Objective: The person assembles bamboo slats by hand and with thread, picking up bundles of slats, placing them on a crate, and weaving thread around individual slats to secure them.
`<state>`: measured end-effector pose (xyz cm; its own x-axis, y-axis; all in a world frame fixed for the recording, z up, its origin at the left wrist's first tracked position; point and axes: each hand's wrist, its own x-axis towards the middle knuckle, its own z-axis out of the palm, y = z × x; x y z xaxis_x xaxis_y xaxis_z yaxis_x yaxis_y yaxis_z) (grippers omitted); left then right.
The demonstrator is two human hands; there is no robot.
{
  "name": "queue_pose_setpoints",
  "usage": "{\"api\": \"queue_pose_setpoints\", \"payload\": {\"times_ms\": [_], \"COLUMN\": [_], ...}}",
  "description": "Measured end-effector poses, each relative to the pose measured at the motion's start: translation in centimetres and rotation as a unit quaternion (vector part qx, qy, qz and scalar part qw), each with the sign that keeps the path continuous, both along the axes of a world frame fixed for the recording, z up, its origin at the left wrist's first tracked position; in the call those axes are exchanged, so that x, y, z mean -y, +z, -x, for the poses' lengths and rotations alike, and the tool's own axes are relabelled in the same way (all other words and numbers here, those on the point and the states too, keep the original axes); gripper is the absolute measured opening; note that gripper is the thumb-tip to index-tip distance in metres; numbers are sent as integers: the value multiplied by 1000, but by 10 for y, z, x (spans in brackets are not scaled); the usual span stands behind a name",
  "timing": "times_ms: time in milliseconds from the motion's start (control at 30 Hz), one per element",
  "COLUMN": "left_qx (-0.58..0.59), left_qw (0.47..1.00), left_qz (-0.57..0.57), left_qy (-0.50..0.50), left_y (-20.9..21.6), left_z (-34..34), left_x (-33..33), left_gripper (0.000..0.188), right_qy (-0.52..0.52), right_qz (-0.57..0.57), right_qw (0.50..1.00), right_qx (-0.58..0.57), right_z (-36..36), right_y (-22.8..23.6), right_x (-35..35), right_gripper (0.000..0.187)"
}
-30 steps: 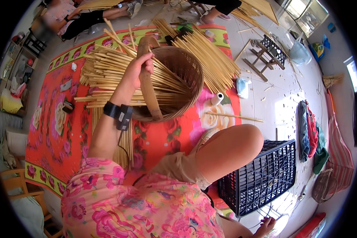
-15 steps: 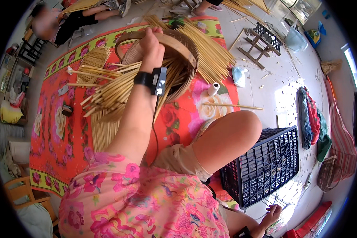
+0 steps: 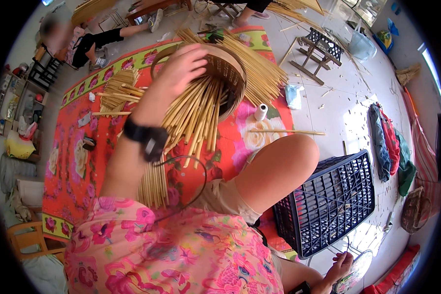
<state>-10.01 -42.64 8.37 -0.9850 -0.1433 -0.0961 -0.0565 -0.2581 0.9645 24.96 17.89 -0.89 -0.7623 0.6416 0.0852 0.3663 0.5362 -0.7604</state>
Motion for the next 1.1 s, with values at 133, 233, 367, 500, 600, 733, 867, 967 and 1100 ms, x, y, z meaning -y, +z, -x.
{"api": "queue_pose_setpoints", "payload": {"times_ms": [133, 233, 367, 500, 600, 733, 867, 967, 1100], "left_qx": [-163, -164, 15, 244, 220, 193, 175, 128, 160], "left_qw": [927, 854, 710, 908, 947, 948, 959, 975, 971], "left_qz": [293, 383, 565, 172, -46, -235, -221, -168, -10], "left_qy": [168, 311, 420, 295, 228, 90, 39, -69, -179], "left_y": [51, 27, -35, -59, -129, -112, -102, -82, -59], "left_z": [-80, -108, -151, -163, -201, -190, -190, -188, -175], "left_x": [31, 97, 178, 162, 173, 134, 132, 118, 109], "left_gripper": [37, 38, 40, 53, 64, 59, 47, 47, 46], "right_qy": [13, 19, 31, 35, 44, 41, 34, 34, 25], "right_qz": [21, 10, -1, -4, 4, -11, -19, -5, -20], "right_qw": [1000, 1000, 999, 999, 999, 999, 998, 999, 999], "right_qx": [-8, -8, 13, 22, 11, 19, 39, 23, 39], "right_z": [12, 10, 21, 18, 27, 26, 30, 28, 27], "right_y": [-2, -6, -4, -4, -5, -5, -2, -10, -8], "right_x": [3, -3, 2, 1, 7, 5, 10, 4, 7], "right_gripper": [10, 9, 10, 10, 9, 9, 9, 10, 11]}}
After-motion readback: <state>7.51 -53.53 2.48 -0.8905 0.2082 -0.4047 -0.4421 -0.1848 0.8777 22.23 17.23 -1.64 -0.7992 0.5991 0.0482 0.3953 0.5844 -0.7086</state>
